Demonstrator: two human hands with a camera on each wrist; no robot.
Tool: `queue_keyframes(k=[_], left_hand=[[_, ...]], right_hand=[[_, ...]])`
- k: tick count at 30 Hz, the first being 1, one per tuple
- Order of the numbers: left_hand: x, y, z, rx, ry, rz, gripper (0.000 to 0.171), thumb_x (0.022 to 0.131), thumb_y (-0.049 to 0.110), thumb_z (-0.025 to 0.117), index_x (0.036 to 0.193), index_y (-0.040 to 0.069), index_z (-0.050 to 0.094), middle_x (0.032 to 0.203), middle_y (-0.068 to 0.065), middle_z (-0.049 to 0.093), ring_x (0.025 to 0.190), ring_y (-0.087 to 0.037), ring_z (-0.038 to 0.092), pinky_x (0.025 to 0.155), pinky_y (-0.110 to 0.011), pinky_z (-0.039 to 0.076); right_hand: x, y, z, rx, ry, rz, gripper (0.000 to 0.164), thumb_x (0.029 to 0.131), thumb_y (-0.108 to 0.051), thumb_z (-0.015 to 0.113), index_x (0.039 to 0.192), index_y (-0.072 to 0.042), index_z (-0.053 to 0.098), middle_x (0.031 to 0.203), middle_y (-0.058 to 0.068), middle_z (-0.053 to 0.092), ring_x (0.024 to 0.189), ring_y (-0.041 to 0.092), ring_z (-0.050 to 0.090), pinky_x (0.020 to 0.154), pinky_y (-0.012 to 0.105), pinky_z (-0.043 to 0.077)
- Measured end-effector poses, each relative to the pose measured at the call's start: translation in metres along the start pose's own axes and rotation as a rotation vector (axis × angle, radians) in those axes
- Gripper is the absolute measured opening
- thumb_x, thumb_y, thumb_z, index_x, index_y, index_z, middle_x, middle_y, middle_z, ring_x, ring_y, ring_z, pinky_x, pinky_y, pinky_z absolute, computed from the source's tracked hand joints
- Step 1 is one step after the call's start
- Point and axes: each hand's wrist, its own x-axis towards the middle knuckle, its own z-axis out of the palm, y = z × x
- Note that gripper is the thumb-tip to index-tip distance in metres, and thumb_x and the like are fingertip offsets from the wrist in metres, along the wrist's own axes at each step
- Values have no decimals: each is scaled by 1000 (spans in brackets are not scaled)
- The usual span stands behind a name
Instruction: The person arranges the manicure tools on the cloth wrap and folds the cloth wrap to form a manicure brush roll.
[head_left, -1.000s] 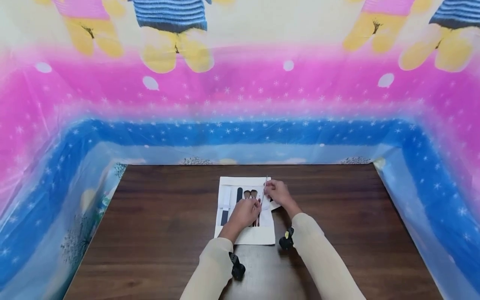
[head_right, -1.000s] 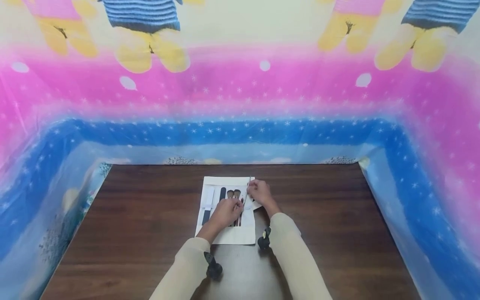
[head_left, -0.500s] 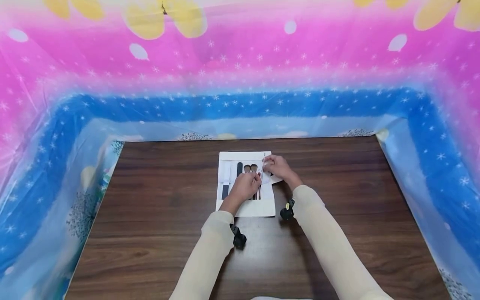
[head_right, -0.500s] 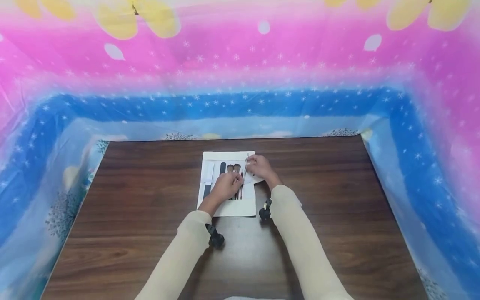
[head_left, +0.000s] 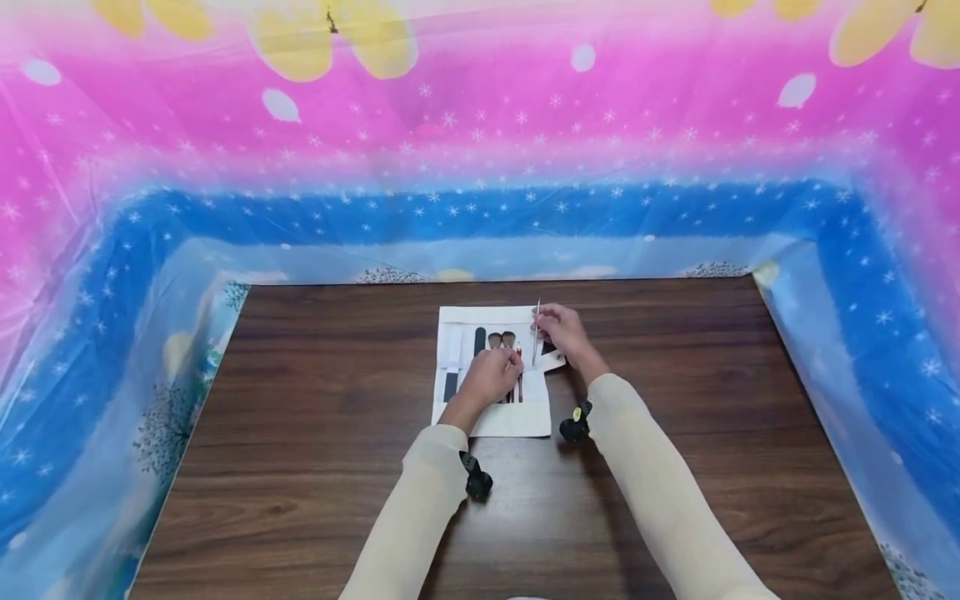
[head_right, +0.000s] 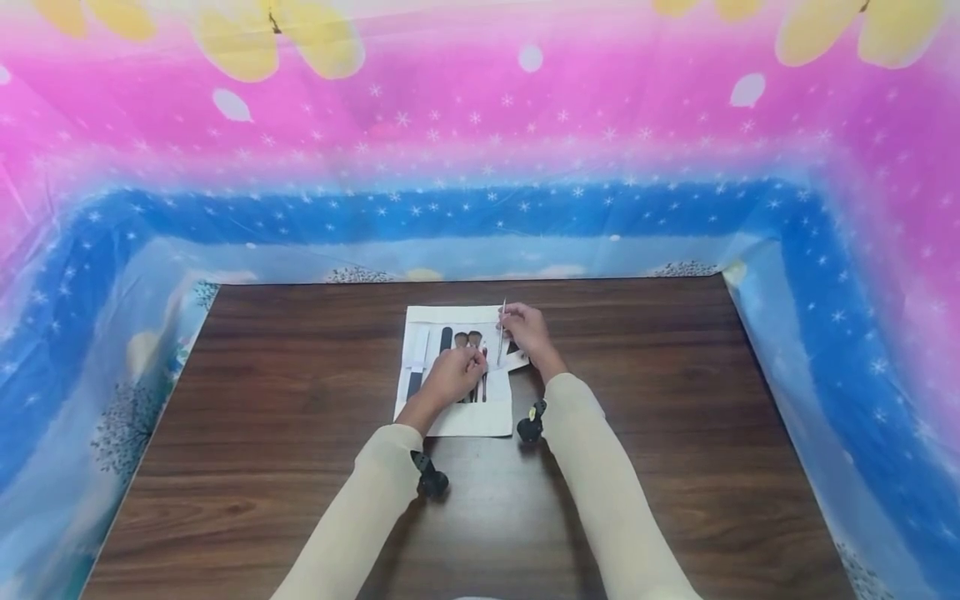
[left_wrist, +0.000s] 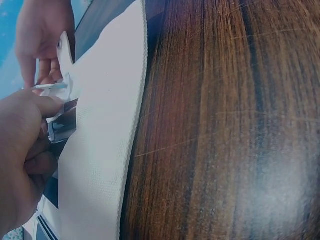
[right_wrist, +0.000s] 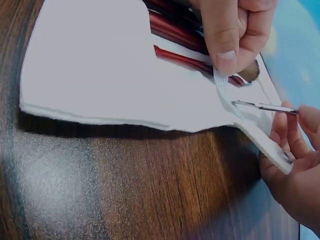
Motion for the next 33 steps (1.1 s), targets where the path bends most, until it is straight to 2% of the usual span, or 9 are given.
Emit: queue_keyframes(k=[5,11,13,16,21,25,28,33], left_hand=[[-1,1,1,-13,-3,-17,16,101,18,59,101,10,73,81,-2,70,64,-9,56,64,-25,45],[-2,1,2,-13,3,-21,16,101,18,58,101,10,73,82,-2,71,64,-9,56,65,-26,46],[-2,1,3,-10,4,-24,16,101,18,58,100,10,72,81,-1,71,65,-9,56,65,-26,46],[-2,1,3,-1,5,-27,16,101,18,59,100,11,72,81,-1,70,65,-9,56,65,-26,46],[1,2,0,8,13,-18,16,102,18,58,100,10,72,83,-2,70,66,-10,55,64,-25,45],[3,2,-3,0,16,-11,17,102,19,57,101,10,72,84,-2,70,64,-10,55,63,-25,44],[2,2,-3,-12,11,-19,17,102,19,57,101,10,72,85,-2,70,64,-9,54,62,-24,44],[-4,2,2,-40,-1,-42,16,102,18,58,100,10,72,80,0,69,62,-9,54,60,-24,43]], right_hand=[[0,4,-2,-85,-20,0,31,104,-10,55,129,6,61,104,14,72,75,6,60,70,17,50],[3,9,-6,32,94,-12,30,104,-13,56,128,4,61,92,2,73,72,4,60,66,16,51],[4,10,-8,28,106,-19,29,104,-13,56,128,2,62,90,-1,72,71,4,60,66,16,50],[4,9,-10,-33,37,-26,30,105,-11,54,129,4,62,92,1,72,73,4,62,68,17,51],[5,3,-14,-192,-122,-31,30,106,-9,50,129,7,61,103,16,73,78,8,62,72,21,51],[5,0,-15,-256,-163,-13,32,107,-14,50,131,4,61,116,20,71,87,12,63,77,24,51],[4,1,-15,-212,-127,-11,33,106,-19,52,131,0,61,119,17,71,87,13,63,79,26,50],[1,10,-13,-113,-47,2,31,106,-27,53,122,-2,63,98,2,72,76,9,62,74,27,47]])
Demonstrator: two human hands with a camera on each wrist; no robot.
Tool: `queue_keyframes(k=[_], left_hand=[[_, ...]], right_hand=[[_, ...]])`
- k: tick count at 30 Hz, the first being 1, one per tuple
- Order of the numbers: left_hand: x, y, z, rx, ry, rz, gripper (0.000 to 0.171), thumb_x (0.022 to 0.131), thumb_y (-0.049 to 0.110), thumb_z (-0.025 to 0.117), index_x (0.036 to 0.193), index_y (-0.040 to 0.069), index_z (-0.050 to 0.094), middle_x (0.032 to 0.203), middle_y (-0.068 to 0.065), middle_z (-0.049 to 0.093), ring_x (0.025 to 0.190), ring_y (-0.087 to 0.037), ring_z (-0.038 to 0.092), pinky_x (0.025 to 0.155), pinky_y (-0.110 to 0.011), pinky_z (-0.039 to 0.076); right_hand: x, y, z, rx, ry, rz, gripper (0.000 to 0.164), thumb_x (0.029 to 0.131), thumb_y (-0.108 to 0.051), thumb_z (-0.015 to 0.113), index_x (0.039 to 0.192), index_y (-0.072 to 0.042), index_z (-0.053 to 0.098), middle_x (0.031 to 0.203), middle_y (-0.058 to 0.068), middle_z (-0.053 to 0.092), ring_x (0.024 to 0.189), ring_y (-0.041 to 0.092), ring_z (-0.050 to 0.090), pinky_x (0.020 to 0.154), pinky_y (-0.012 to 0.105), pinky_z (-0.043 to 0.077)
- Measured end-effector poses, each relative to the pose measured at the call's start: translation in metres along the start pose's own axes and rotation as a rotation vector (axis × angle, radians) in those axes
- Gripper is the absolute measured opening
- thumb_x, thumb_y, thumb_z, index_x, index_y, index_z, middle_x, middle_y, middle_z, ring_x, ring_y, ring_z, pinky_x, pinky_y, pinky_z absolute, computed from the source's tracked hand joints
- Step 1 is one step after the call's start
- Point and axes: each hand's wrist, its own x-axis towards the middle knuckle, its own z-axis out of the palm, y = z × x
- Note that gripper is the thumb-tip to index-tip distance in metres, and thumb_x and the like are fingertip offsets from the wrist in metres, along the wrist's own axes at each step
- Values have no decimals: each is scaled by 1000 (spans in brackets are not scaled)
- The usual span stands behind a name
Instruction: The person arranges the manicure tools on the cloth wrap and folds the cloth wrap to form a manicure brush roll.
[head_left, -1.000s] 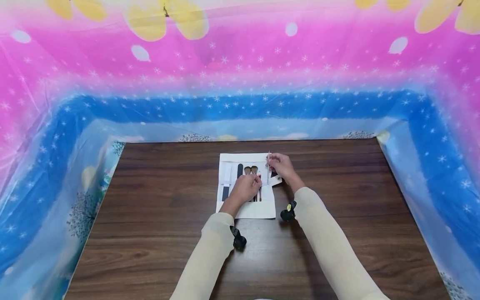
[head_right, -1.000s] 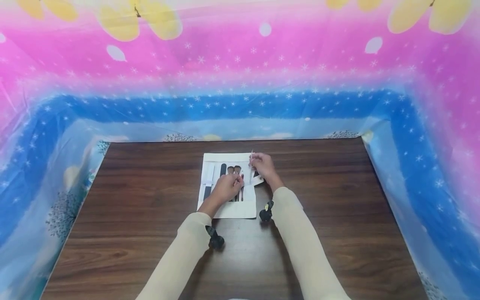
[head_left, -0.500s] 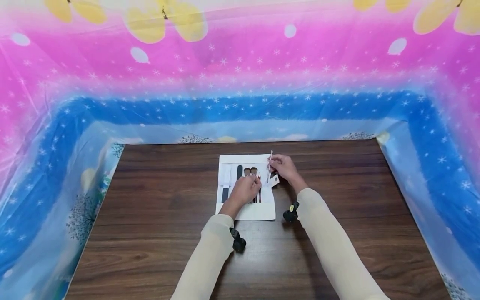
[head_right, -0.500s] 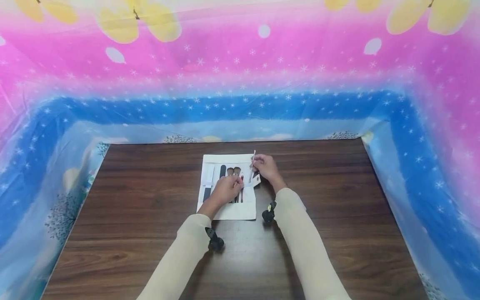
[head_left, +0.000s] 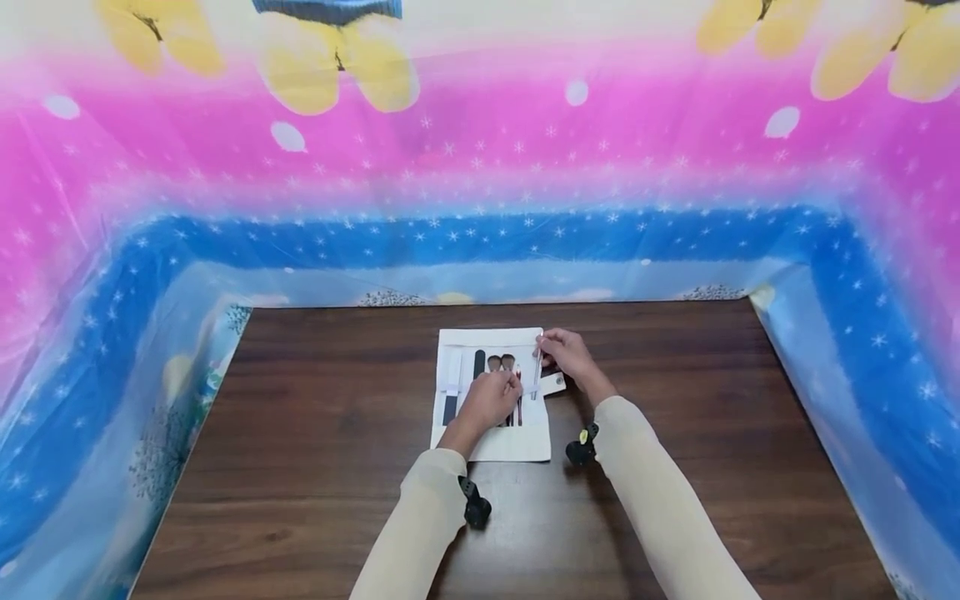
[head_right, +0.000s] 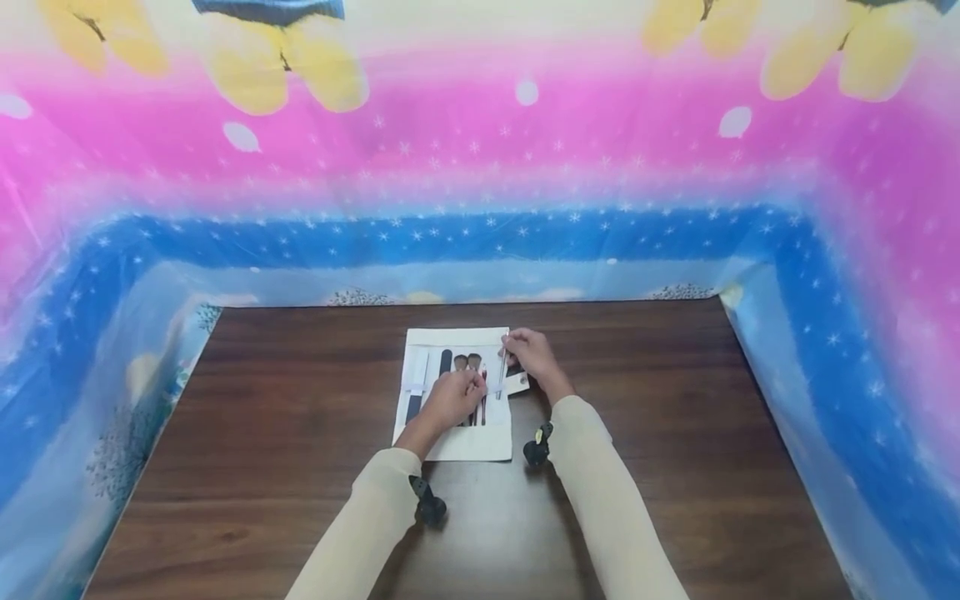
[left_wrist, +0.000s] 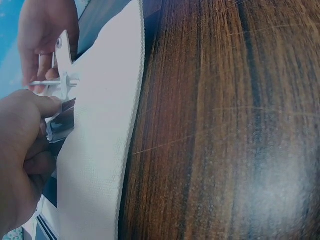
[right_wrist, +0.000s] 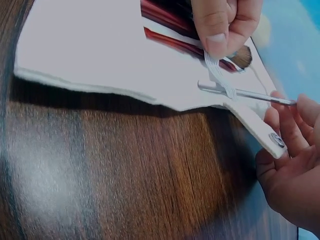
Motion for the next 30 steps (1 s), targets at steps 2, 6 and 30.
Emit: queue_keyframes(k=[2,6,30], left_hand=[[-2,-1,1,-10,2,1,16,102,17,59,99,10,72,79,1,69,60,-8,54,58,-24,43],[-6,-2,5,-22,4,-5,15,102,17,59,99,10,72,79,1,69,61,-8,54,59,-24,44],[-5,-2,3,-12,58,8,13,101,18,62,94,13,71,74,4,66,60,-6,52,58,-23,42]], right_hand=[[0,1,1,5,29,11,31,106,-27,54,119,-1,64,93,-3,70,73,7,61,72,26,47],[-4,4,3,10,77,36,32,104,-24,58,120,2,67,98,3,70,70,4,61,70,24,47],[-22,2,-3,-419,-96,-27,20,93,-20,69,80,-6,68,72,-2,57,64,13,47,60,26,39]])
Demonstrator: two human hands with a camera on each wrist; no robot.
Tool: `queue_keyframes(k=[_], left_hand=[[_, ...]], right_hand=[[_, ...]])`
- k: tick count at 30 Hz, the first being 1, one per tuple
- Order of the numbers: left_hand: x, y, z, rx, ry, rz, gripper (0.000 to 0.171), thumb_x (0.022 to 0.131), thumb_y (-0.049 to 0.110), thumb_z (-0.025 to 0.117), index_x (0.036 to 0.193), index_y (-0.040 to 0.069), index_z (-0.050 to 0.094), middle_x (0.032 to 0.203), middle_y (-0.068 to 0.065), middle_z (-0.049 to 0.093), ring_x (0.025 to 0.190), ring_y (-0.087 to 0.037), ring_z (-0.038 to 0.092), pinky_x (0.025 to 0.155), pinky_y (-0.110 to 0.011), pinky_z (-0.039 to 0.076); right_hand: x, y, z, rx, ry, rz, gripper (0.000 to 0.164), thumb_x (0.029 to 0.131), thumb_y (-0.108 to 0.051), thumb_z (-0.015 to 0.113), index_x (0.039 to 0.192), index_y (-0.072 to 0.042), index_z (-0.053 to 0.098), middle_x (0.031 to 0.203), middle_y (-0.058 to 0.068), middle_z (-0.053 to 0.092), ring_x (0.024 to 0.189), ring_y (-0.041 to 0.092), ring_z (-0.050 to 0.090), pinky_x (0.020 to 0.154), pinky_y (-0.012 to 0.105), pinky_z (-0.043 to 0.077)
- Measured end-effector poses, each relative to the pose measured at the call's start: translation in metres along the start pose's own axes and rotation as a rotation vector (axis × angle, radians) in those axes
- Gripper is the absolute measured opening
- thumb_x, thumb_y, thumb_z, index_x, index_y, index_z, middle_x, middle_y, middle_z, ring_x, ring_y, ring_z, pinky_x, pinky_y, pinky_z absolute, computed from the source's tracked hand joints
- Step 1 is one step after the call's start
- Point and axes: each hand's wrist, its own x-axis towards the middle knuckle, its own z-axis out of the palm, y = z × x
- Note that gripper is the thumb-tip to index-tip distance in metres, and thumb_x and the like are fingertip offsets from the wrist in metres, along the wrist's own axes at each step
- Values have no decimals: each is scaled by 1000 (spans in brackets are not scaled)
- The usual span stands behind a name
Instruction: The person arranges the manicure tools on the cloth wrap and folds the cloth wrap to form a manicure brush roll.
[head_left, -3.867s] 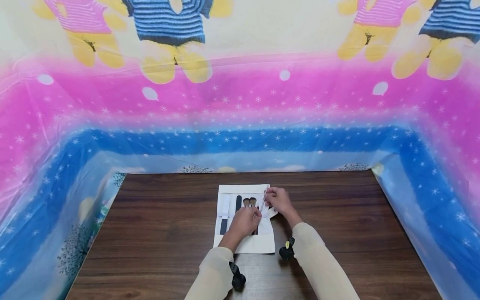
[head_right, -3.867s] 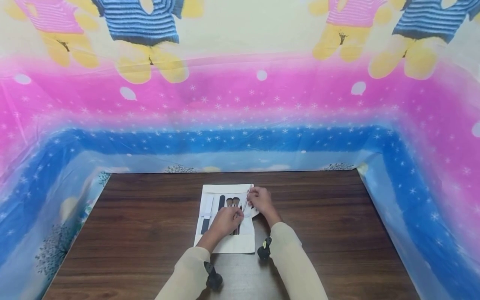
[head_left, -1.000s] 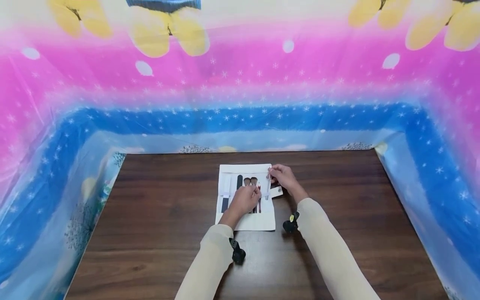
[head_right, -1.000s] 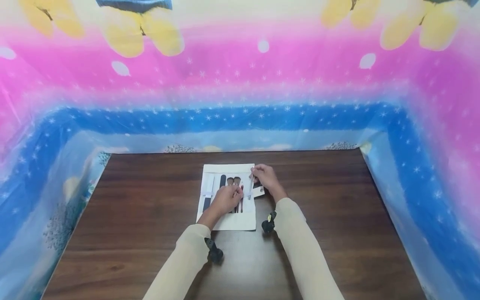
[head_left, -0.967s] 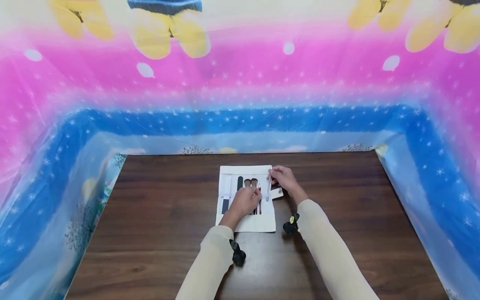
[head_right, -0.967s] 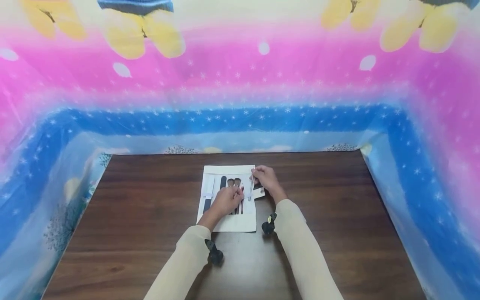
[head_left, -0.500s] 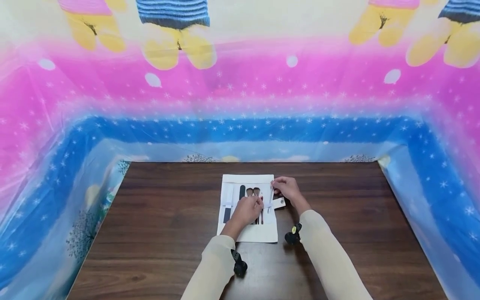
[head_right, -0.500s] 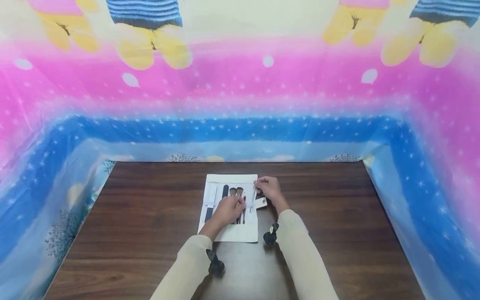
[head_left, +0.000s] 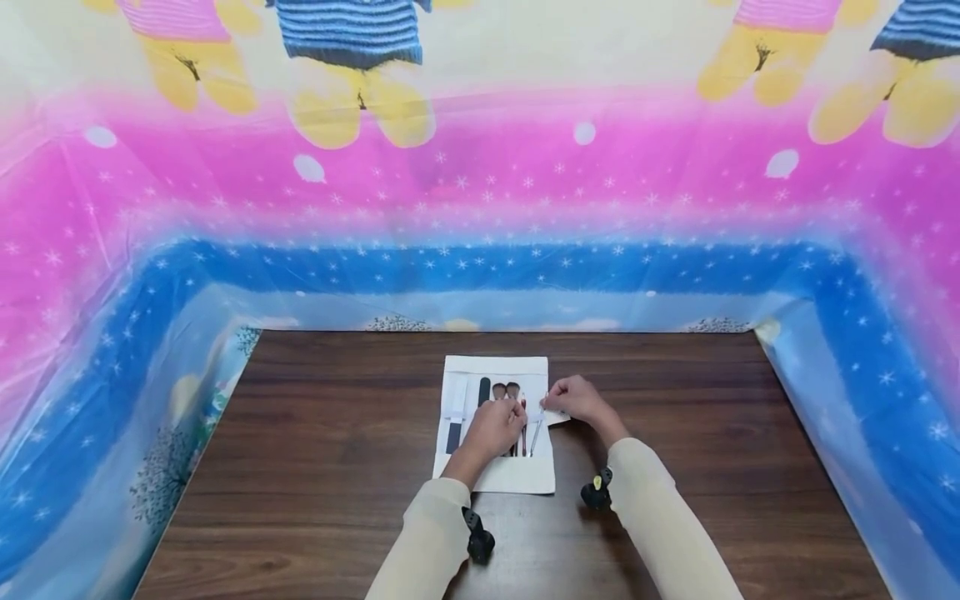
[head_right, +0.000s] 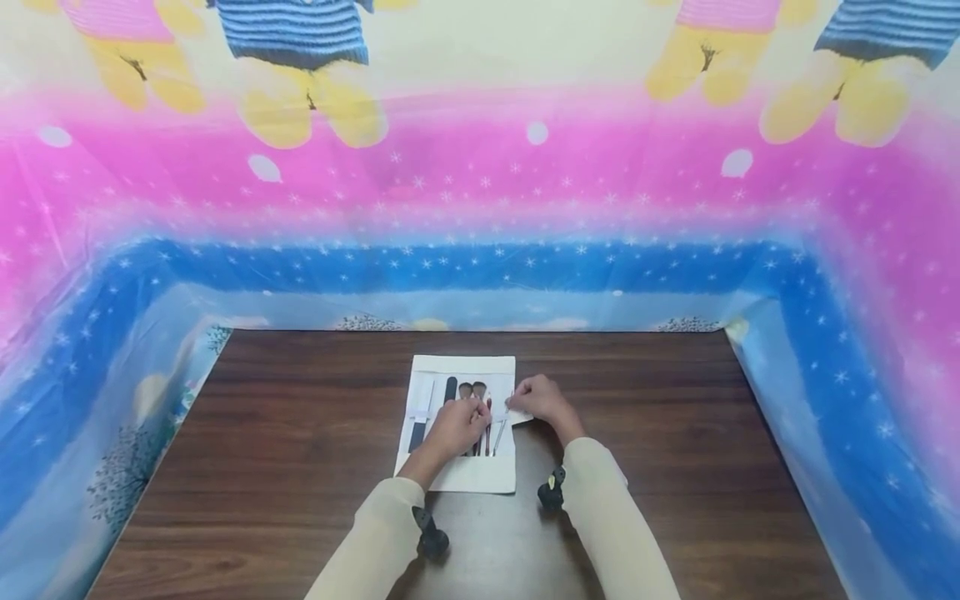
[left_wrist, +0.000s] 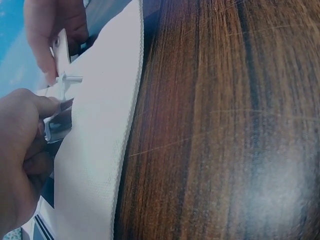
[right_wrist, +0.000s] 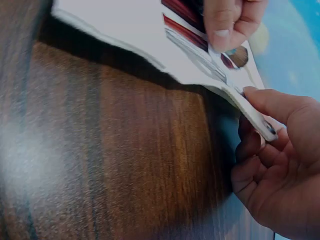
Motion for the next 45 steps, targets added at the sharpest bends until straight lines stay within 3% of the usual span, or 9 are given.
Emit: queue_keyframes(k=[6,12,18,21,23,28,31,40,45], left_hand=[[1,0,0,24,28,36,12,100,17,62,92,12,71,75,3,67,61,-6,51,59,-23,42],[-8,-9,-3,-90,77,74,14,99,20,62,103,12,74,66,6,55,56,-4,44,57,-22,38],[-33,-37,-33,-196,374,127,14,92,6,66,102,4,76,60,0,55,51,-2,41,53,-21,38],[-43,-54,-47,-151,526,71,11,92,4,67,98,3,76,64,-5,60,55,-5,45,56,-23,40],[-47,-64,-52,-144,562,-2,12,93,3,66,100,3,76,72,-7,65,61,-9,52,61,-25,44],[-50,-80,-59,-213,478,-154,23,96,5,63,116,-4,71,96,-16,73,85,-24,69,78,-38,55],[-46,-83,-64,-226,418,-181,27,97,8,62,119,-5,70,100,-19,75,91,-30,72,85,-45,57],[-3,-80,-100,-220,184,-221,42,102,18,58,137,-4,58,116,-21,73,104,-33,72,96,-46,53],[24,-77,-108,-287,47,-260,52,106,22,51,153,1,41,143,-24,57,132,-36,58,106,-48,49]], right_hand=[[-1,-2,4,-65,37,-42,19,93,-17,69,77,-6,67,80,3,64,70,13,51,66,25,41],[-12,17,4,41,124,-160,20,100,-18,62,102,0,71,97,15,72,79,13,59,69,25,46],[-36,39,4,144,226,-127,17,101,-9,59,109,2,70,96,18,72,75,14,66,67,24,53],[-39,38,5,183,174,-124,23,104,-10,55,117,4,67,98,21,72,76,14,68,69,25,55],[-38,34,6,230,127,-108,28,105,-11,51,124,6,63,100,22,71,75,13,68,70,26,55],[-35,25,12,363,67,-11,37,108,-14,43,134,7,56,105,22,69,71,9,67,67,24,54],[-40,23,16,437,41,48,42,109,-21,40,137,7,53,105,19,70,70,8,67,65,24,55],[-87,30,34,512,-32,188,37,104,-18,52,124,13,57,81,4,68,62,7,64,57,21,54],[-117,30,49,576,-209,220,39,104,-23,52,120,12,59,76,1,72,60,5,68,56,20,55]])
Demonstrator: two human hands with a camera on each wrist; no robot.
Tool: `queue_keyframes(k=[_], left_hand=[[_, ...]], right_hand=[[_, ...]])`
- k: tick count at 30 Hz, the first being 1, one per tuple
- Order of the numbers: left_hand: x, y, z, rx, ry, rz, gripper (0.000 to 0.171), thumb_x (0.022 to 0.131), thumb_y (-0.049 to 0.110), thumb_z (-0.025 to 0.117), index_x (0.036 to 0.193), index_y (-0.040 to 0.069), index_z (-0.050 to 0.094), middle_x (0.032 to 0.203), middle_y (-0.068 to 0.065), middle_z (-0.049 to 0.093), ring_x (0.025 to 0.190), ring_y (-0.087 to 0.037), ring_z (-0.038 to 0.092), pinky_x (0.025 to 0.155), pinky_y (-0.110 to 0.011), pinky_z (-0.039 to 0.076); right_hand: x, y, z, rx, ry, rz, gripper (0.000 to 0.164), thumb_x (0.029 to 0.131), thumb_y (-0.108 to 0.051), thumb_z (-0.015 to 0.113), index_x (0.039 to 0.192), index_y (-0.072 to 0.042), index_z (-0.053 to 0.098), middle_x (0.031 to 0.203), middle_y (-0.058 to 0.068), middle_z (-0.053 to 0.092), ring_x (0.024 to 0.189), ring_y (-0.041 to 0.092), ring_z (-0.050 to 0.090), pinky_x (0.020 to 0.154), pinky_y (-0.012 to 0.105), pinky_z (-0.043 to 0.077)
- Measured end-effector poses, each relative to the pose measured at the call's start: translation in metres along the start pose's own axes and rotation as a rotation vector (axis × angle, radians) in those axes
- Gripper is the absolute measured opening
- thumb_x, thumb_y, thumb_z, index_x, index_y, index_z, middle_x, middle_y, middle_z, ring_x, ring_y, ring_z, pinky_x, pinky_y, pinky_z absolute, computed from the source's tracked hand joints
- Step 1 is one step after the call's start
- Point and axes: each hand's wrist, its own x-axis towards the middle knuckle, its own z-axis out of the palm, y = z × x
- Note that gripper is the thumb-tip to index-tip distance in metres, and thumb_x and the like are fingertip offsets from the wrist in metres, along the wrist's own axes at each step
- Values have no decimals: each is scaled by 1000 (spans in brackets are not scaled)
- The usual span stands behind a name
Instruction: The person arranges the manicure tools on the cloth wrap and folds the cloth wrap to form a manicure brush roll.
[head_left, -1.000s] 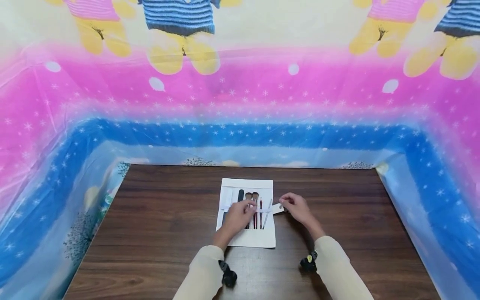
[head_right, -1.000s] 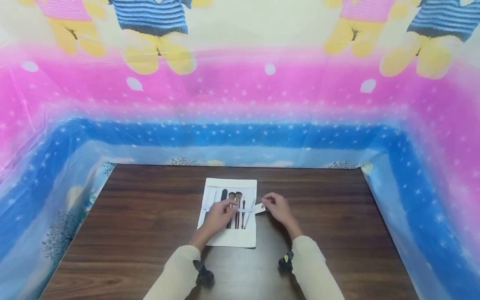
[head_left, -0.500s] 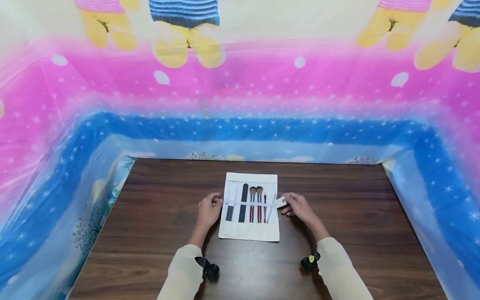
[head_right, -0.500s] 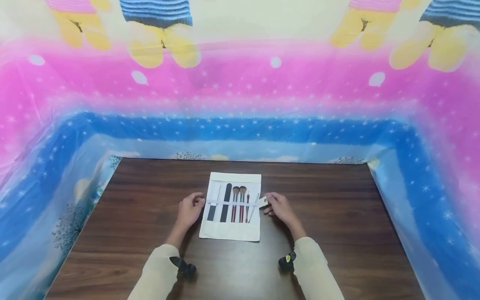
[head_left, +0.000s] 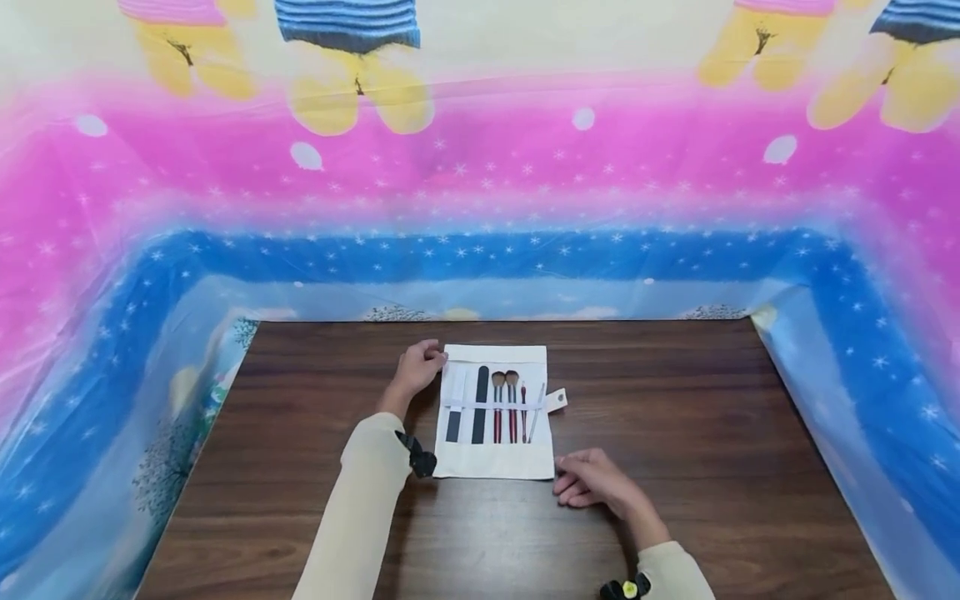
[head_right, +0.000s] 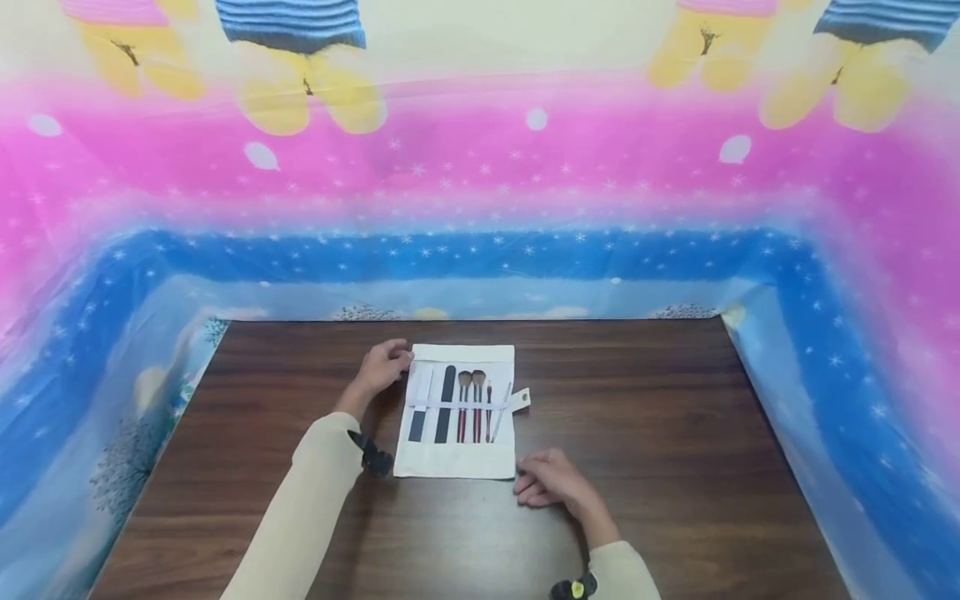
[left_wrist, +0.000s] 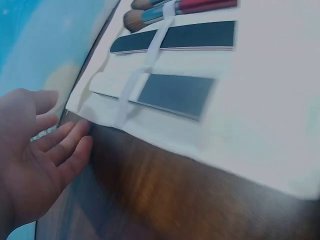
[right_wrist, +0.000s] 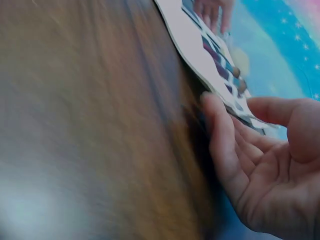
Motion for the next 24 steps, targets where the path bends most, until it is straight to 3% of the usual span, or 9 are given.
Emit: queue_keyframes(k=[3,5,9,11,14,17,19,21,24], left_hand=[[7,4,-1,23,-49,-15,55,108,24,49,156,4,35,152,-24,48,142,-38,46,113,-51,43],[9,6,0,44,-63,-11,51,108,25,49,153,4,41,148,-24,51,137,-38,51,109,-50,46],[9,6,4,26,-13,6,30,105,21,57,125,0,63,117,-21,68,102,-33,65,82,-38,52],[6,4,3,8,12,-1,20,101,18,61,108,0,68,97,-15,71,85,-26,65,71,-31,49],[-5,-1,-4,8,4,-65,17,96,14,64,89,0,72,75,-5,68,68,-18,61,60,-25,44],[-24,-6,-12,14,-82,-162,21,92,12,64,77,0,74,62,1,63,55,-12,52,51,-23,37],[-40,-9,-11,3,-160,-212,24,91,12,65,73,0,73,57,2,60,48,-10,46,47,-23,31],[-56,-9,-5,-12,-251,-229,24,92,13,66,73,0,73,56,3,61,46,-7,43,45,-22,29],[-79,-11,9,-21,-372,-199,22,91,14,67,75,0,73,56,5,61,46,-5,44,44,-20,29]], right_hand=[[0,2,14,35,-78,16,36,103,-25,55,114,9,60,74,0,74,61,5,70,56,19,56],[3,3,20,49,-84,11,29,102,-24,56,106,4,62,73,0,74,62,4,70,57,18,56],[6,2,15,49,-44,-13,16,101,-16,57,93,-2,61,72,-1,74,62,4,70,58,19,56],[6,1,2,51,-9,-21,13,100,-12,57,92,-3,60,73,-1,74,63,5,70,58,19,56],[12,-5,-25,55,96,-30,12,99,-9,56,93,0,59,71,-1,72,60,5,69,56,18,55],[28,-17,-51,16,239,-70,16,99,-7,57,101,8,60,68,-2,67,57,3,66,53,17,52],[40,-26,-66,-66,340,-116,23,98,-9,58,109,12,61,67,-2,65,56,3,63,52,17,50],[53,-34,-78,-174,427,-158,30,99,-11,60,119,11,62,68,-1,66,57,4,61,53,19,49],[68,-42,-90,-341,506,-211,36,100,-16,61,127,7,63,78,7,70,63,11,62,57,24,49]])
